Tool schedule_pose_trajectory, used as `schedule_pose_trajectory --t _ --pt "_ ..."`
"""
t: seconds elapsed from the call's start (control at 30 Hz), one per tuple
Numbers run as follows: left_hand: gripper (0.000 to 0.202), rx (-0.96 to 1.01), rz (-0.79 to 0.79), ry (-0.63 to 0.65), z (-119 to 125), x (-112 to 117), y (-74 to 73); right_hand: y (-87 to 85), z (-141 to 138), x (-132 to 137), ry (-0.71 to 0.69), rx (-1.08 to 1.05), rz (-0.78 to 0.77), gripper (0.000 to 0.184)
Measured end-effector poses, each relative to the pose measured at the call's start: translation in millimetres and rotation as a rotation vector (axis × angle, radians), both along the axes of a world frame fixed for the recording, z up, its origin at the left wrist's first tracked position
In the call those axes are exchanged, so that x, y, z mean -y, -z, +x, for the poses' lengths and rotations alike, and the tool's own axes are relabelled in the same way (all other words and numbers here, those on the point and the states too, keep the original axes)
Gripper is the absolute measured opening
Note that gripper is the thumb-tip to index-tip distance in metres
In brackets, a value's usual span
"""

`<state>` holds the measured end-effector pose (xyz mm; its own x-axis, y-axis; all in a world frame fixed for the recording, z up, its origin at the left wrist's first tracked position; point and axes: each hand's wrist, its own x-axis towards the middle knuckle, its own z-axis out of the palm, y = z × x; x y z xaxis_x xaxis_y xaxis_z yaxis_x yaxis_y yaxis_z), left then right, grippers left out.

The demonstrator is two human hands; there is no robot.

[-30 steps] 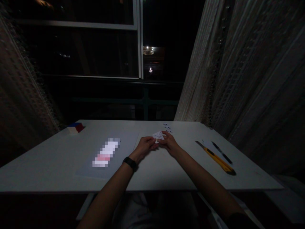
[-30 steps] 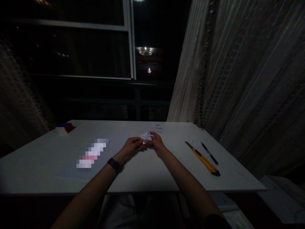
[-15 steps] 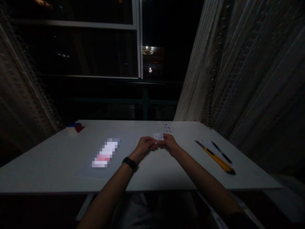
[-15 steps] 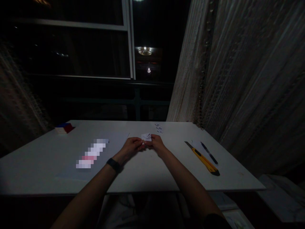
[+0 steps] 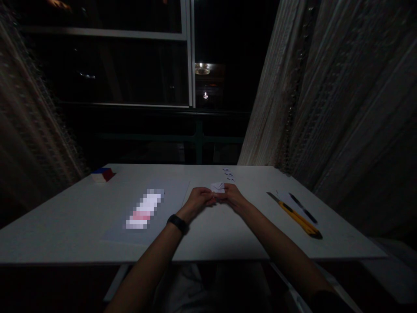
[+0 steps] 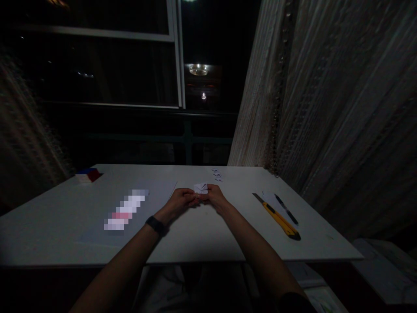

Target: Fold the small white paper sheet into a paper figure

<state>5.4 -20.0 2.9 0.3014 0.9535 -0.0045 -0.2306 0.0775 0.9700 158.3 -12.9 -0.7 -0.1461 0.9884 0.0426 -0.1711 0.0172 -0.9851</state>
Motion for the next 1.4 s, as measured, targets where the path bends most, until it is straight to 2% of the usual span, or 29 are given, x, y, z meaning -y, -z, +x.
schedule_pose_trajectory --t 0.3,0.53,0.83,0.97,1.17,1.3,1.4 --pt "0.021 -0.022 0.019 0.024 0 1 -1.6 -0.8 -1 0 0.005 -0.006 -0.001 0.034" --pt "0.024 -0.026 0.048 -0.012 2 0 1.3 -1.7 -1 2 -0.04 0.002 0.009 0.038" --pt "0.015 -0.13 0.204 -0.091 4 -4 -0.2 -3.4 -8 6 0.021 -0.109 0.021 0.041" --pt "0.02 -0.08 0.156 -0.147 5 -7 2.8 -3.7 -10 7 0.01 -0.133 0.039 0.042" --pt "0.032 0.035 0.101 -0.117 0 -1 -4.0 -7.2 -4 8 -0.077 -0.16 0.02 0.048" --pt "0.031 0.029 0.067 -0.131 -1 3 -10.8 -8.7 -1 7 -0.047 -0.158 0.021 0.062" --pt "0.032 0.028 0.089 -0.157 0 4 -11.9 -7.8 -1 6 -0.025 -0.185 0.003 0.055"
